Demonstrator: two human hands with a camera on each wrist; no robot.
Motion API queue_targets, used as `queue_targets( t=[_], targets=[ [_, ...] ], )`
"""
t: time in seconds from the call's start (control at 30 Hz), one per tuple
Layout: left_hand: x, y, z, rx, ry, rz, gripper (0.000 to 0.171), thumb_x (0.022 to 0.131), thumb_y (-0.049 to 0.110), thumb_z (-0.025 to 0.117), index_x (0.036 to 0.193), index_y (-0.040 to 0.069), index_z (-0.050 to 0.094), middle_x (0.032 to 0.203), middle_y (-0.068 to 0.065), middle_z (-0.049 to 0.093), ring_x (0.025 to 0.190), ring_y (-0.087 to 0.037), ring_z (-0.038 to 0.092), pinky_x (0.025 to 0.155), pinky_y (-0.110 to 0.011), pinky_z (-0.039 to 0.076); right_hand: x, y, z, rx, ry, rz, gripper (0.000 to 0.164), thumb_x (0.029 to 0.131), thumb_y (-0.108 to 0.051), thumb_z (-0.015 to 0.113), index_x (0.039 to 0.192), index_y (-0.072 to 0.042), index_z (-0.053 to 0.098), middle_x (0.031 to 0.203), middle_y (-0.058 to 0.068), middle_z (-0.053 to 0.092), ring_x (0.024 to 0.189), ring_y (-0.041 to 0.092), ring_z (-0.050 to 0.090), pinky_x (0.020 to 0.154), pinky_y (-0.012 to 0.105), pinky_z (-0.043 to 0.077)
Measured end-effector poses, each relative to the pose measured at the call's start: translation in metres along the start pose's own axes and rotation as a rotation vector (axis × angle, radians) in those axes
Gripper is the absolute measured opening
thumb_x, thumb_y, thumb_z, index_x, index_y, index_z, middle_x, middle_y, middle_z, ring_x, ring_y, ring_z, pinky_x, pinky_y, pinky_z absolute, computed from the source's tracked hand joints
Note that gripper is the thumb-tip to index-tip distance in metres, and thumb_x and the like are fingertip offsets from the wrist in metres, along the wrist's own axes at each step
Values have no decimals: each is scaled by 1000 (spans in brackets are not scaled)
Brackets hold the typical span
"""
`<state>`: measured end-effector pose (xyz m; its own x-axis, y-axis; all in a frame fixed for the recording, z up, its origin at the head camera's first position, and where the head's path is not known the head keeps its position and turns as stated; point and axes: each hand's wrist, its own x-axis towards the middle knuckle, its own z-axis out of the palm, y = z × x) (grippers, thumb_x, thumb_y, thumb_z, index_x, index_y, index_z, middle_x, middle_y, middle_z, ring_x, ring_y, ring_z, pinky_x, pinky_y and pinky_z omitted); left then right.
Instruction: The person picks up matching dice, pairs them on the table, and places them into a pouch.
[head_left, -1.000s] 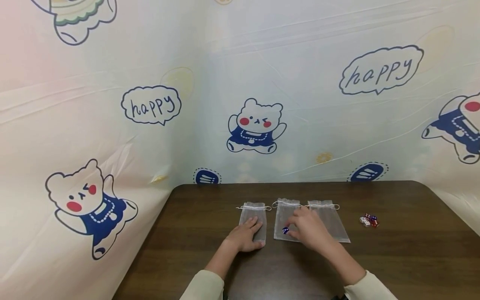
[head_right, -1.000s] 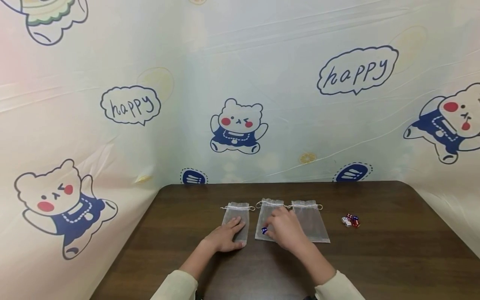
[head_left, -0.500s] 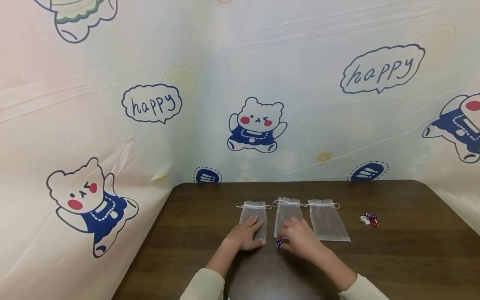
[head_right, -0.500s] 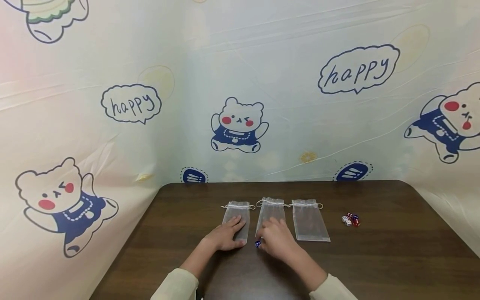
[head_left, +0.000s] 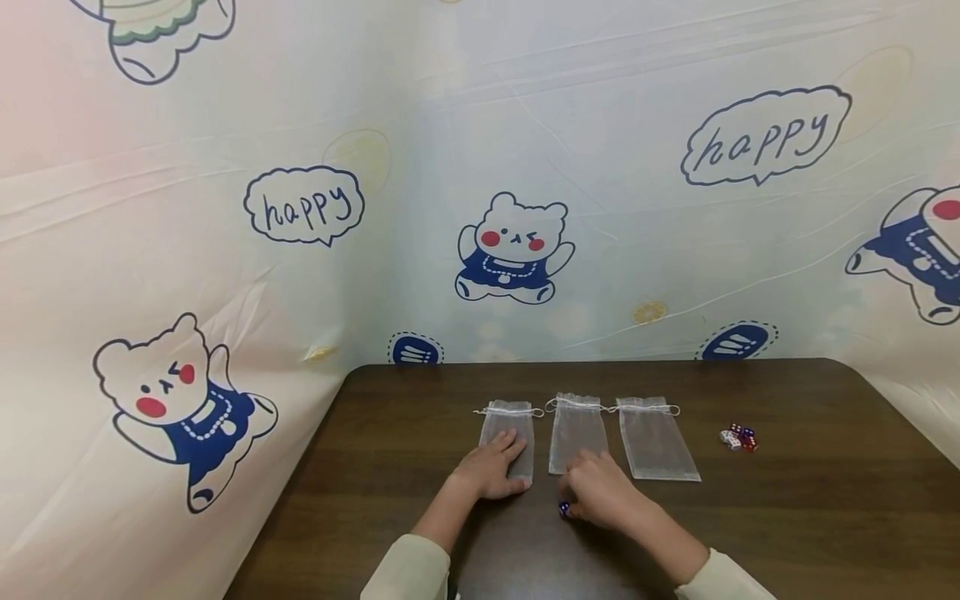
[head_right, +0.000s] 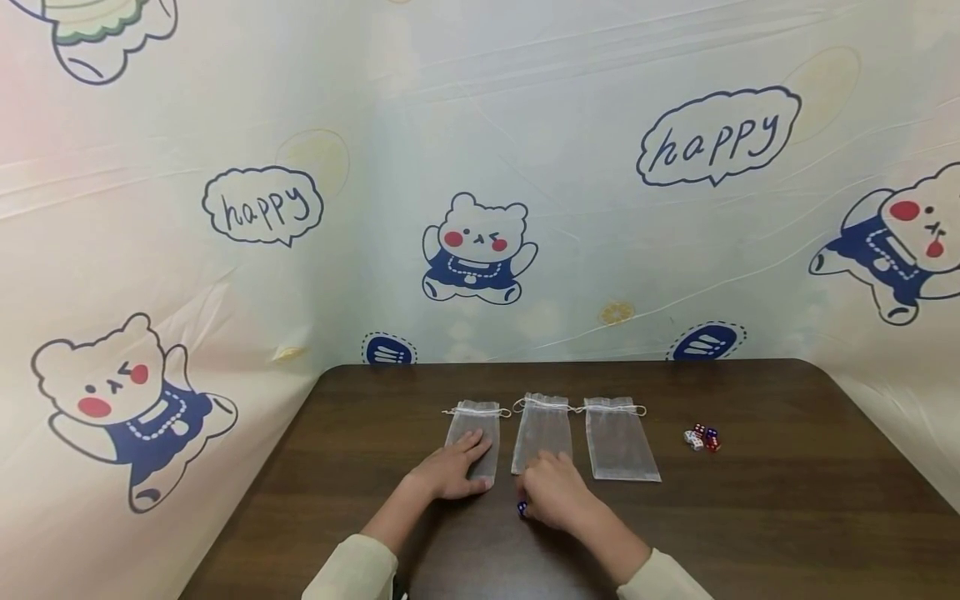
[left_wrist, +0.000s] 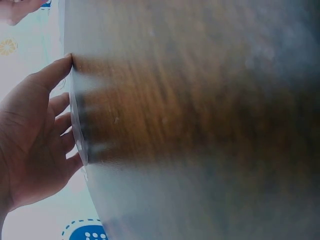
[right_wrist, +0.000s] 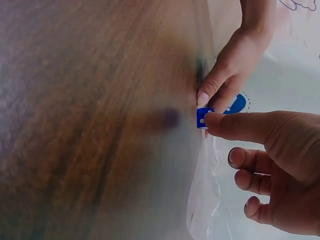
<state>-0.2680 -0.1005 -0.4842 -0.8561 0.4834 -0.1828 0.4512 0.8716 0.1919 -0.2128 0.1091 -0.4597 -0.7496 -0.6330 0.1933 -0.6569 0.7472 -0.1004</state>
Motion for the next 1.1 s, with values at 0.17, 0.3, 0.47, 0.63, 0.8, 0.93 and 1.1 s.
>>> queue_targets(
  t=[0.17, 0.3, 0.47, 0.63, 0.8, 0.93, 1.1],
  targets=[
    [1, -1, 2, 1, 4, 3, 68, 88, 50, 54, 144, 17, 35, 150, -7, 25, 137, -25, 20, 105, -45, 26, -3, -1, 2, 2, -18, -9, 20, 59, -23, 83, 63, -24, 63, 68, -12, 48, 70, 13, 45, 59, 30, 31],
    [1, -1, 2, -2, 11, 9, 68, 88, 49, 55, 143, 16, 36, 150, -7, 26, 137, -25, 20, 104, -46, 26, -4, -2, 4, -1, -26, -9, 23, 57, -22, 83, 62, -24, 61, 66, -13, 46, 70, 12, 45, 59, 30, 31],
    [0, 0, 1, -7, 20, 11, 67, 88, 48, 55, 143, 15, 36, 150, -8, 26, 137, -26, 20, 104, -46, 26, -4, -1, 5, -2, -39, -13, 27, 56, -23, 84, 62, -24, 58, 66, -13, 45, 70, 12, 46, 59, 30, 31],
    [0, -1, 2, -13, 20, 11, 67, 88, 48, 55, 144, 15, 36, 150, -7, 26, 137, -26, 20, 104, -46, 26, -4, 6, -1, 5, -28, -21, 24, 58, -22, 83, 67, -23, 61, 67, -13, 53, 71, 13, 50, 58, 33, 36],
    [0, 0, 1, -11, 20, 9, 68, 88, 49, 54, 144, 16, 35, 150, -7, 25, 137, -25, 20, 105, -46, 26, -5, 20, -13, 33, 16, 20, 20, 61, -18, 81, 77, -16, 67, 73, -5, 62, 75, 20, 55, 60, 38, 41],
    [-1, 1, 0, -10, 17, 9, 68, 87, 48, 55, 144, 16, 35, 150, -7, 26, 137, -25, 20, 104, -46, 26, -6, 34, -22, 35, 34, 76, 21, 64, -18, 80, 81, -15, 69, 81, -1, 66, 79, 25, 57, 66, 43, 45],
    [-2, 0, 0, -18, 17, 7, 68, 87, 49, 55, 144, 16, 35, 150, -6, 25, 137, -25, 19, 105, -46, 25, -8, 57, -37, 43, 37, 180, 21, 68, -16, 80, 86, -12, 70, 83, 2, 66, 78, 24, 58, 68, 43, 46]
  ],
)
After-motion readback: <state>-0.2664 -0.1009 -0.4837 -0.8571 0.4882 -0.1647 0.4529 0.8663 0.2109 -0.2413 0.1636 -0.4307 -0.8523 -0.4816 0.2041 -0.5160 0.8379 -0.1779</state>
